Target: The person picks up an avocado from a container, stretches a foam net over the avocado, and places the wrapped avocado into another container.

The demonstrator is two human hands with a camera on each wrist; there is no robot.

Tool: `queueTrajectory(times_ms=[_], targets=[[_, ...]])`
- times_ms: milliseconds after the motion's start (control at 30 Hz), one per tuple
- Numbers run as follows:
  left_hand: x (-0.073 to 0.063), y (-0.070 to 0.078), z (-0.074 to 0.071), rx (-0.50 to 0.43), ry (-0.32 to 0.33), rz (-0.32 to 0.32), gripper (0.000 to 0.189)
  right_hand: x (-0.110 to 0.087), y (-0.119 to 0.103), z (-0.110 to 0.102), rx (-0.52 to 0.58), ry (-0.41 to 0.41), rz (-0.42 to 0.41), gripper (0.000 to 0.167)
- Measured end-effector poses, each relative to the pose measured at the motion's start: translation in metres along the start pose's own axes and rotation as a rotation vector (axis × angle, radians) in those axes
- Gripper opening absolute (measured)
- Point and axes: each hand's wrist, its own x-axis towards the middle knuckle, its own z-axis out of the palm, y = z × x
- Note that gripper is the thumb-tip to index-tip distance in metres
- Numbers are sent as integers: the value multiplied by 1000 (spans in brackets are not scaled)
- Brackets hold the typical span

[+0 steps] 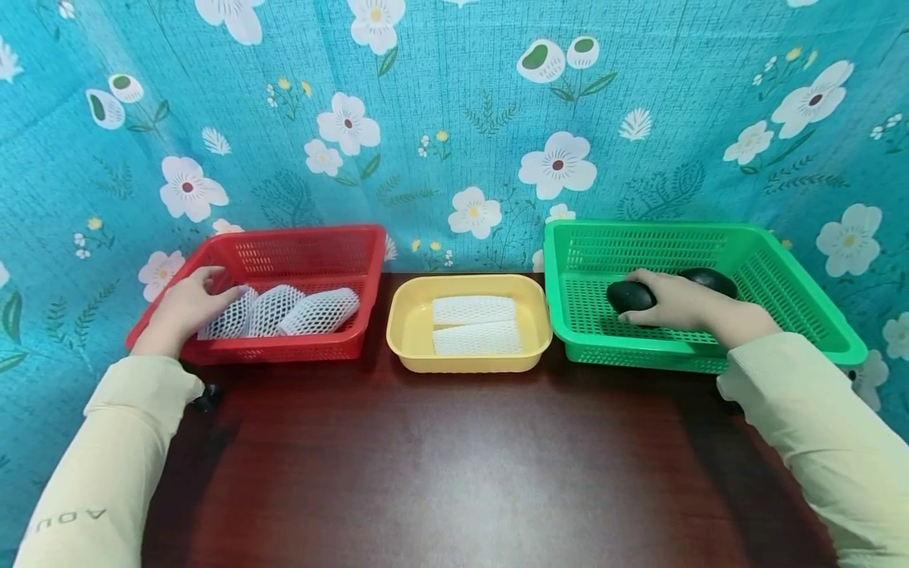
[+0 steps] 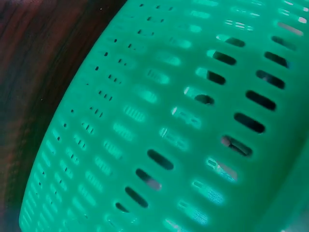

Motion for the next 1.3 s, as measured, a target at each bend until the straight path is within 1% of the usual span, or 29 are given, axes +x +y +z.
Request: queueTrajectory(times_ms=[167,400,533,700,833,1033,1167,1200,1300], targets=[[0,5,1,4,22,36,96,-10,-5,-4,-35,49,-1,74],[-1,16,5,25,30,84,94,-19,-13,-7,9,109,-3,74],[-2,23,9,3,34,121,94,-24,-16,-8,18,142,-13,74],[-5,35,14,-19,14,175,86,-29,-24,-8,37,188,-45,69],[-8,45,18,-12,-15,207,85,-33,-32,-7,48,214,-76,64],[-9,53,21,-27,-21,231,83,-38,-46,-7,17,251,-137,61],[-13,60,21,-35,-28,257,82,-41,-57,-9,-11,252,-162,62],[-14,63,22,-37,-32,266,82,-42,-60,-9,-12,252,-157,62],[-17,71,25,-35,-36,309,81,-45,-68,-8,-9,253,-158,63]])
